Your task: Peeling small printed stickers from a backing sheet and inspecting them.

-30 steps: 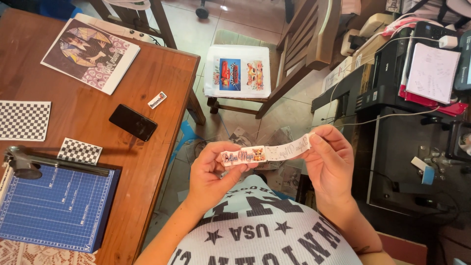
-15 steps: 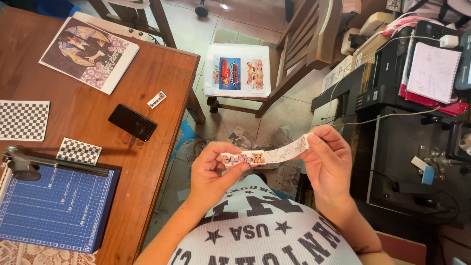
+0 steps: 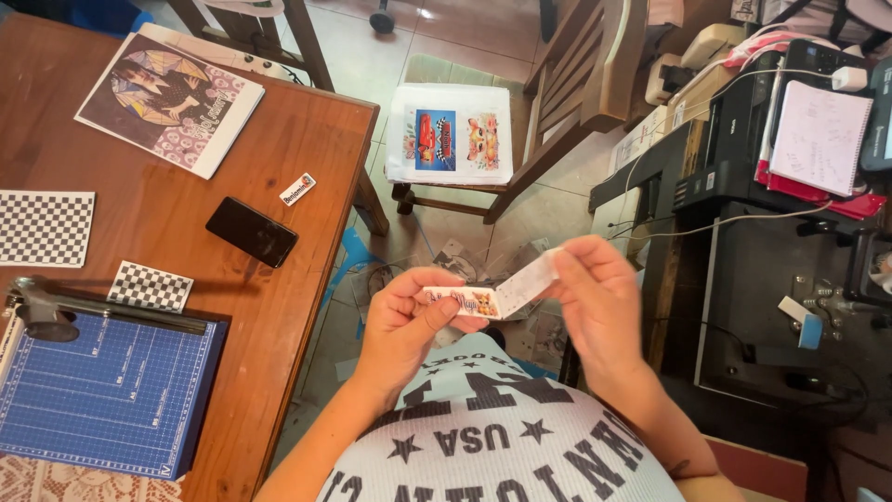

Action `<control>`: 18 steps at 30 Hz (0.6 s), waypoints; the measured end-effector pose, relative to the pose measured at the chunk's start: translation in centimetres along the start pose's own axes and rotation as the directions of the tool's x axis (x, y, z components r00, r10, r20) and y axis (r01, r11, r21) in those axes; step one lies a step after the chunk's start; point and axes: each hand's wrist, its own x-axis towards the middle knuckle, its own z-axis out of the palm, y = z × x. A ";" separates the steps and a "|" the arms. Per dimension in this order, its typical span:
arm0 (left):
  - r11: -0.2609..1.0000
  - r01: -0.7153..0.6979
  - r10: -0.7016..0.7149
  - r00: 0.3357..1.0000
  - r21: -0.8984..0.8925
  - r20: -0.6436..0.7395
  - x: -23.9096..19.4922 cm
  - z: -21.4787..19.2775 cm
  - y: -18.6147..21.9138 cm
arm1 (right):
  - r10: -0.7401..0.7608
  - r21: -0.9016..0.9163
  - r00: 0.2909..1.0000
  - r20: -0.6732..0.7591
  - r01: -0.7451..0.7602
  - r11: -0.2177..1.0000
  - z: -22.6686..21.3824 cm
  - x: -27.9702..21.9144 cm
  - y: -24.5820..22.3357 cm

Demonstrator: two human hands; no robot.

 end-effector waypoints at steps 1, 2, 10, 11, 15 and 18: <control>0.996 0.017 -0.016 1.000 -0.089 0.003 0.0 0.2 -0.2 | 0.068 -0.059 0.997 -0.022 -0.069 0.996 0.5 -0.1 0.3; 0.996 0.017 -0.017 1.000 -0.089 0.005 -0.1 0.3 -0.4 | 0.068 -0.059 0.997 -0.023 -0.069 0.996 1.1 -0.3 0.6; 0.966 0.054 -0.065 0.997 -0.252 -0.033 -0.2 -0.4 -1.6 | 0.291 -0.195 0.956 -0.018 -0.289 0.937 3.5 -1.5 2.6; 0.966 0.054 -0.064 0.997 -0.251 -0.032 -0.2 -0.3 -1.6 | 0.291 -0.195 0.957 -0.019 -0.289 0.937 3.1 -1.4 3.5; 0.973 0.040 -0.064 0.993 -0.226 -0.098 0.0 -0.6 -1.6 | 0.388 -0.115 0.921 0.038 -0.382 0.917 3.1 -1.8 4.6; 0.973 0.036 -0.075 0.983 -0.227 -0.166 0.2 -0.3 -1.0 | 0.430 -0.119 0.900 0.065 -0.421 0.899 3.4 -2.1 4.8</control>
